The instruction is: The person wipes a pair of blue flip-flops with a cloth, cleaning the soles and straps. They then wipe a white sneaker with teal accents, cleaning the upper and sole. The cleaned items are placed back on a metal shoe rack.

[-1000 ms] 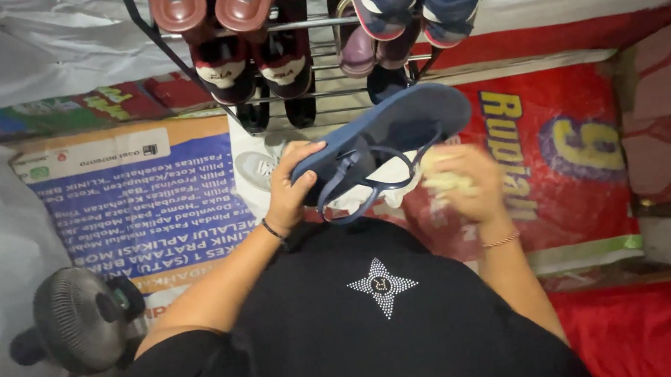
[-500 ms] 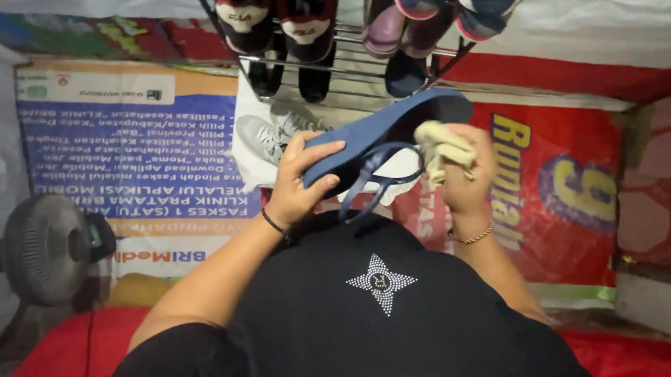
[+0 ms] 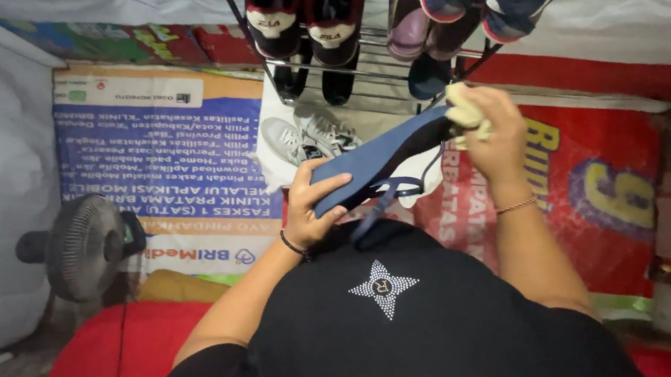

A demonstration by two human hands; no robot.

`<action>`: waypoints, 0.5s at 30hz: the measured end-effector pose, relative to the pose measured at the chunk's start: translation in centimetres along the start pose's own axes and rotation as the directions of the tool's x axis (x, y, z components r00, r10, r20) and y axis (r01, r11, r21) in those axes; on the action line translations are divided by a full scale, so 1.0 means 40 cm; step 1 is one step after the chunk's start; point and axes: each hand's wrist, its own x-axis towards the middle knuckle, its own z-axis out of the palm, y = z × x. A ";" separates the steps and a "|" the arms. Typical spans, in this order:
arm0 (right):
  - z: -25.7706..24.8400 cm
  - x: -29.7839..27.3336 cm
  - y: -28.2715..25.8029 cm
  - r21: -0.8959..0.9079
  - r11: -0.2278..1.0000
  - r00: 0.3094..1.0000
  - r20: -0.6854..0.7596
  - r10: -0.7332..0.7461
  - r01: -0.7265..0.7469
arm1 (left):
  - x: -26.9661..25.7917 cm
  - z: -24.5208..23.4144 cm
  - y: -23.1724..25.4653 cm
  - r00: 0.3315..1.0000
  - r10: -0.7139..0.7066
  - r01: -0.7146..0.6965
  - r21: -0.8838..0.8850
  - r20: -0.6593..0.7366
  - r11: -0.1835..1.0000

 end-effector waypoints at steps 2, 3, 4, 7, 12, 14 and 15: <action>0.011 -0.049 0.037 0.165 0.962 0.962 -0.131 0.242 -0.219 | -0.014 -0.005 -0.030 0.997 -0.067 0.063 -0.097 -0.035 0.993; 0.031 -0.072 0.044 0.161 0.961 0.959 -0.141 0.247 -0.224 | -0.017 0.002 -0.044 0.998 -0.062 0.059 -0.101 -0.024 0.993; 0.050 -0.095 0.051 0.265 0.915 0.900 -0.235 0.369 -0.306 | -0.021 0.010 -0.057 0.992 -0.117 0.107 -0.149 -0.056 0.983; 0.100 -0.135 0.057 0.492 0.807 0.731 -0.410 0.545 -0.326 | -0.004 0.042 -0.055 0.966 -0.238 0.202 -0.274 -0.105 0.940; 0.056 -0.114 -0.008 0.422 0.875 0.591 -0.653 0.474 -0.235 | 0.046 0.087 -0.042 0.933 -0.354 0.297 -0.404 -0.072 0.865; 0.024 -0.139 0.002 0.302 0.932 0.602 -0.712 0.360 -0.200 | 0.056 0.097 -0.041 0.935 -0.351 0.304 -0.390 -0.053 0.869; 0.020 -0.140 -0.016 0.296 0.932 0.593 -0.719 0.362 -0.209 | 0.055 0.103 -0.057 0.936 -0.351 0.309 -0.392 -0.038 0.866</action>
